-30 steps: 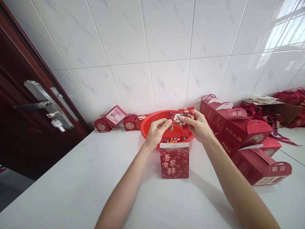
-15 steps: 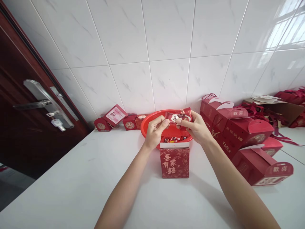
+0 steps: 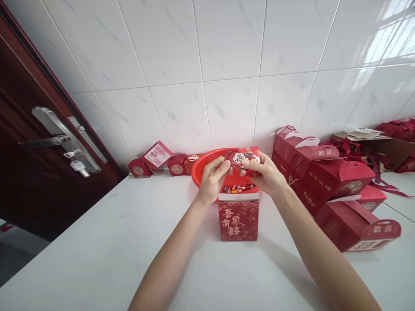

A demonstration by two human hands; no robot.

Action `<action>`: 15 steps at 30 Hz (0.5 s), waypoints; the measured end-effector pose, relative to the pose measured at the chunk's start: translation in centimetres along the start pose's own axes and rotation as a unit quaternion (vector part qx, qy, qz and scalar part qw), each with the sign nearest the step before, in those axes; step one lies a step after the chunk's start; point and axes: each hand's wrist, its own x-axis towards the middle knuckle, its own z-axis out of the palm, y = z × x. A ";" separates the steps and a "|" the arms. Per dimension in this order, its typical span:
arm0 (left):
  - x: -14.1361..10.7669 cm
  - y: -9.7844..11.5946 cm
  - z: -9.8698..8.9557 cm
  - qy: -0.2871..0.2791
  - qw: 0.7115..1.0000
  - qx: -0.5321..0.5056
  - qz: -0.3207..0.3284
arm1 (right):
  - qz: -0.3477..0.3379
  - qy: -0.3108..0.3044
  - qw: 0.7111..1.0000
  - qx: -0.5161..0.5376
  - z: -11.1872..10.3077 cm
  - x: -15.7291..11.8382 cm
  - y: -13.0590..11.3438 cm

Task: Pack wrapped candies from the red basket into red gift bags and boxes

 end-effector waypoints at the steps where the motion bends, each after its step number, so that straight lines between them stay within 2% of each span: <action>1: 0.0 0.1 -0.1 0.005 0.999 0.031 0.016 | -0.007 0.011 1.000 -0.007 0.1 0.0 0.2; 4: 0.0 0.2 -0.3 0.030 0.986 0.142 0.077 | -0.056 0.067 0.995 -0.046 0.6 -0.2 0.7; 7: 0.1 0.0 -0.6 0.041 0.980 0.169 0.096 | -0.087 0.092 0.990 -0.065 1.1 -0.3 1.0; 12: 0.1 -0.4 -1.2 -0.021 0.998 0.052 0.024 | -0.026 0.024 0.999 -0.008 0.9 -0.3 0.5; 15: 0.1 -0.2 -1.6 -0.040 0.998 0.050 0.007 | 0.000 -0.013 1.000 0.004 0.2 -0.1 0.0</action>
